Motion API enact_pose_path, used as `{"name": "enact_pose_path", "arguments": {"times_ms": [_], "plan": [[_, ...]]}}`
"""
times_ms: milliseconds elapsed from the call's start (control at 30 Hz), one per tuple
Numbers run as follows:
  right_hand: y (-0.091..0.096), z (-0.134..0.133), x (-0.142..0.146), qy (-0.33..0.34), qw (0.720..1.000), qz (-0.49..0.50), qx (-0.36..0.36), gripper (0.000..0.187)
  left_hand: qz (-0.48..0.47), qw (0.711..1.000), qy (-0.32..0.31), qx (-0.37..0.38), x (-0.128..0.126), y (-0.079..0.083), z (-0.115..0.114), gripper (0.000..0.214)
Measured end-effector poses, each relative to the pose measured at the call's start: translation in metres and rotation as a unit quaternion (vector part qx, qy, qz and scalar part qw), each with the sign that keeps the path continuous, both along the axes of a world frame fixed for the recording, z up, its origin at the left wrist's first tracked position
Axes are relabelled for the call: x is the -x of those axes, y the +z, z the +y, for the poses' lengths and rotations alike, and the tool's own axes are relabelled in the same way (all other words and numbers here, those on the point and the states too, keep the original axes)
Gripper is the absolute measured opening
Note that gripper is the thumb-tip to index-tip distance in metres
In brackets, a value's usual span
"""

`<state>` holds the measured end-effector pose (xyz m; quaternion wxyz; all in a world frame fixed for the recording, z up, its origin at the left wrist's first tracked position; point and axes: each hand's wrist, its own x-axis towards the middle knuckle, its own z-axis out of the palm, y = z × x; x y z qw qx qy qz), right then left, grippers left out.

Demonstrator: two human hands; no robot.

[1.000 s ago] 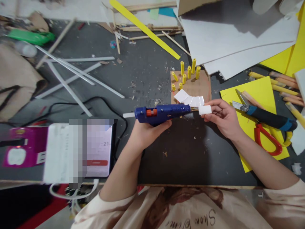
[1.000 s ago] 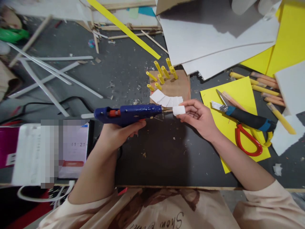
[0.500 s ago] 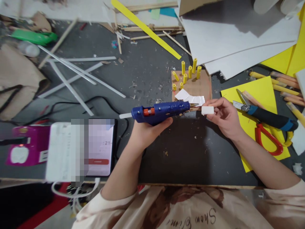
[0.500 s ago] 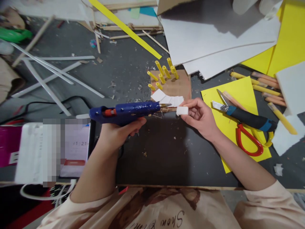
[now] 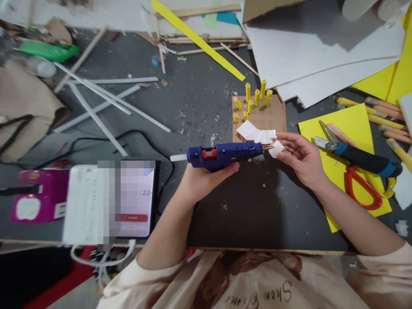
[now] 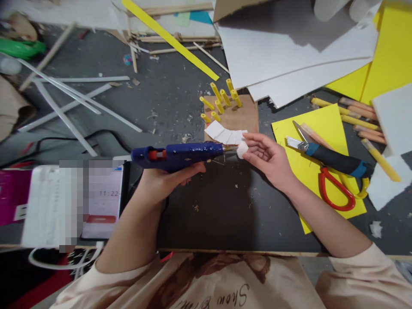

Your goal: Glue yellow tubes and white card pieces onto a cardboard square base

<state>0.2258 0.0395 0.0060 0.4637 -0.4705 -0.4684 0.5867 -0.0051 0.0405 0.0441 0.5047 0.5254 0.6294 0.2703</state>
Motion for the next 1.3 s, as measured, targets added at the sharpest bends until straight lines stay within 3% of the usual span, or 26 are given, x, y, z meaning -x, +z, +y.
{"name": "enact_pose_path", "arguments": {"times_ms": [600, 1300], "plan": [[0.0052, 0.0012, 0.0033, 0.013, 1.0, -0.006, 0.017, 0.028, 0.045, 0.999, 0.0, -0.012, -0.0002, -0.0066, -0.0076, 0.023], [0.0043, 0.0003, 0.001, 0.012, 1.0, -0.014, 0.015, 0.028, 0.071, 0.997, -0.001, -0.026, -0.0028, -0.0034, -0.0035, 0.025]]}}
